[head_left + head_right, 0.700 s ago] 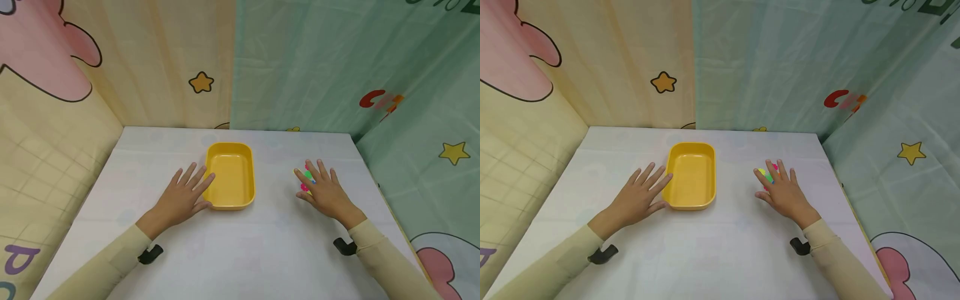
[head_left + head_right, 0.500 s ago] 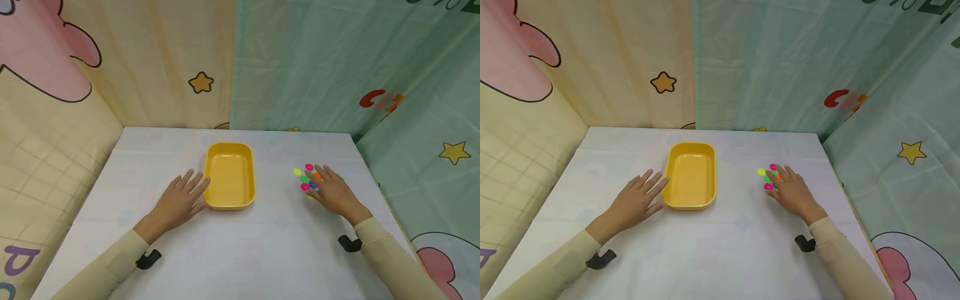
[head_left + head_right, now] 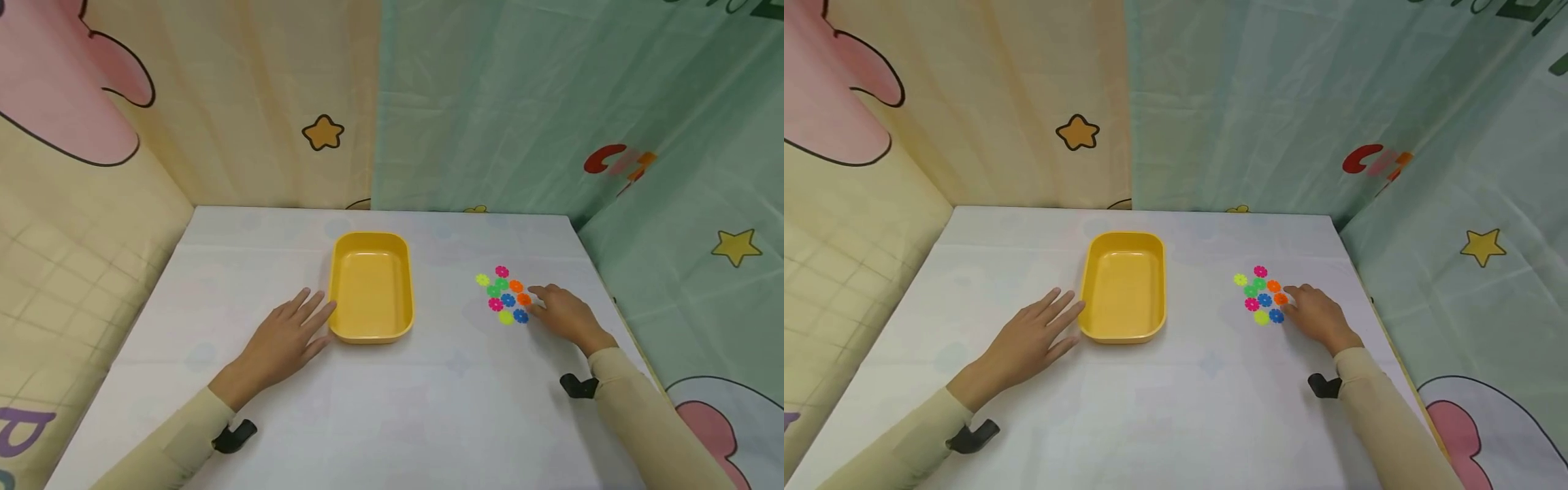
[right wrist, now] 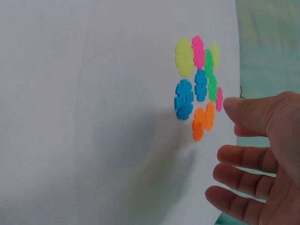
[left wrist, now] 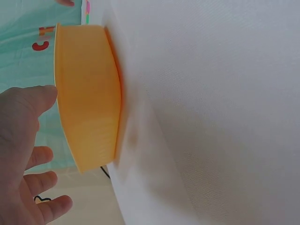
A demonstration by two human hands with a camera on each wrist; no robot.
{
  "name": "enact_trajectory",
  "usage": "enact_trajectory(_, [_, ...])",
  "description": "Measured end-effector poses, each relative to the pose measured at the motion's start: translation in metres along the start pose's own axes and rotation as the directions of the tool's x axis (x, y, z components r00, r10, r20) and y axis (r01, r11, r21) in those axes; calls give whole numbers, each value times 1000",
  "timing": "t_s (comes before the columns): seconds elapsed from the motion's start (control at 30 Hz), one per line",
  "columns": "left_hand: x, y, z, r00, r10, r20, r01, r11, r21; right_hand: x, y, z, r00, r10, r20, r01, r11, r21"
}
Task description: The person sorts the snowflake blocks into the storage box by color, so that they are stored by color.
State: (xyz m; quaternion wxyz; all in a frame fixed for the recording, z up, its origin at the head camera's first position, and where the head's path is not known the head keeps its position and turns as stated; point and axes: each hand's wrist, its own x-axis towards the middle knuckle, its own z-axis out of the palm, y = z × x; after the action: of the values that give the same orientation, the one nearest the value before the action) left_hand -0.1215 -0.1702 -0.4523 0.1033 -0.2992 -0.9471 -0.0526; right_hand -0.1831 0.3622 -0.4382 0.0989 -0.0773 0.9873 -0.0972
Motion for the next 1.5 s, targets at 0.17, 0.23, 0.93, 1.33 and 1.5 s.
enact_trajectory(0.17, [-3, 2, 2, 1000, -7, -10, 7, 1000, -2, 10, 10, 2, 996, 85, -17, -83, 992, 95])
enact_trajectory(0.23, [-4, 3, 3, 1000, -7, -20, 7, 1000, -10, 14, 13, 5, 995, 97, -34, -92, 988, 120])
enact_trajectory(0.93, [-11, 12, 10, 998, 41, -38, -41, 999, -16, 33, 18, 24, 990, 141, 16, -142, 977, 157])
enact_trajectory(1.33, [-14, 11, 10, 998, 51, -48, -52, 999, -13, 35, 16, 20, 987, 156, -43, -139, 953, 268])
enact_trajectory(1.5, [-15, 11, 9, 997, 52, -53, -53, 998, -21, 34, 7, 13, 979, 188, -85, -147, 924, 353])
